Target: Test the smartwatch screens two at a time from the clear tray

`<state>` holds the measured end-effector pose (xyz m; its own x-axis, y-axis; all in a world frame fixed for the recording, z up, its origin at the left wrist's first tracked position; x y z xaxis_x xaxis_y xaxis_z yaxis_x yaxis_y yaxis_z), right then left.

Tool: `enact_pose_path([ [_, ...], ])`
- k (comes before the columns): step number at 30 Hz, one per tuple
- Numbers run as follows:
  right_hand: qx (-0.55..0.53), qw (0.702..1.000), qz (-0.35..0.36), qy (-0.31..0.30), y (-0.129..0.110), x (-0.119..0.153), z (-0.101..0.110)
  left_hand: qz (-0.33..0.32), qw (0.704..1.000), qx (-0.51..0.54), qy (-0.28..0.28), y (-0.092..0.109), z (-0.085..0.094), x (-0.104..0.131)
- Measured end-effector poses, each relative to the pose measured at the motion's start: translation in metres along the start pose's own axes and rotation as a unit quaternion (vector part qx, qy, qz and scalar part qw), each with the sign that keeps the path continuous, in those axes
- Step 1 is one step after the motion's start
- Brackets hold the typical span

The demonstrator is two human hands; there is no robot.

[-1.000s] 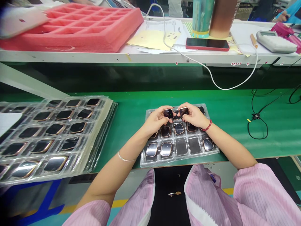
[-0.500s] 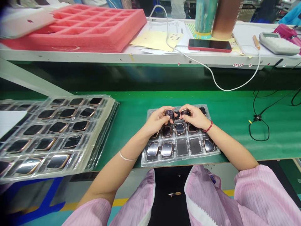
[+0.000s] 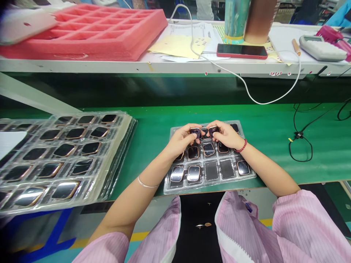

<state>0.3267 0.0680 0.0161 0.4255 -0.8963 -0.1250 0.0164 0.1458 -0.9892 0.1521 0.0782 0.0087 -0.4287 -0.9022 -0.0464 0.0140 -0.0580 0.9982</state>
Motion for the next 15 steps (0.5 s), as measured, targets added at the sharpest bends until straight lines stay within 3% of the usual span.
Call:
enact_pose_path([
  [8, 0.001, 1.0, -0.012, 0.001, 0.0013, -0.0008, -0.0007, -0.007, 1.0, 0.009, -0.015, 0.0003, -0.002, 0.0001],
  [15, 0.022, 0.999, 0.031, -0.006, -0.003, -0.0001, -0.002, 0.006, 1.0, 0.009, -0.013, 0.001, -0.0021, 0.0018],
])
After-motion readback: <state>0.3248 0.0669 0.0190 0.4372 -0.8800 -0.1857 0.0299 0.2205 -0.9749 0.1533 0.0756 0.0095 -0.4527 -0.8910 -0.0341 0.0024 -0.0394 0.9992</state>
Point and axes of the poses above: each hand's wrist, its own x-axis away from the middle knuckle, its own z-axis out of the back of the hand, y = z × x, the point moved 6 cm from there along -x, towards the middle knuckle, and after that the axes turned 4 degrees about -x, right-handed, at the moved point
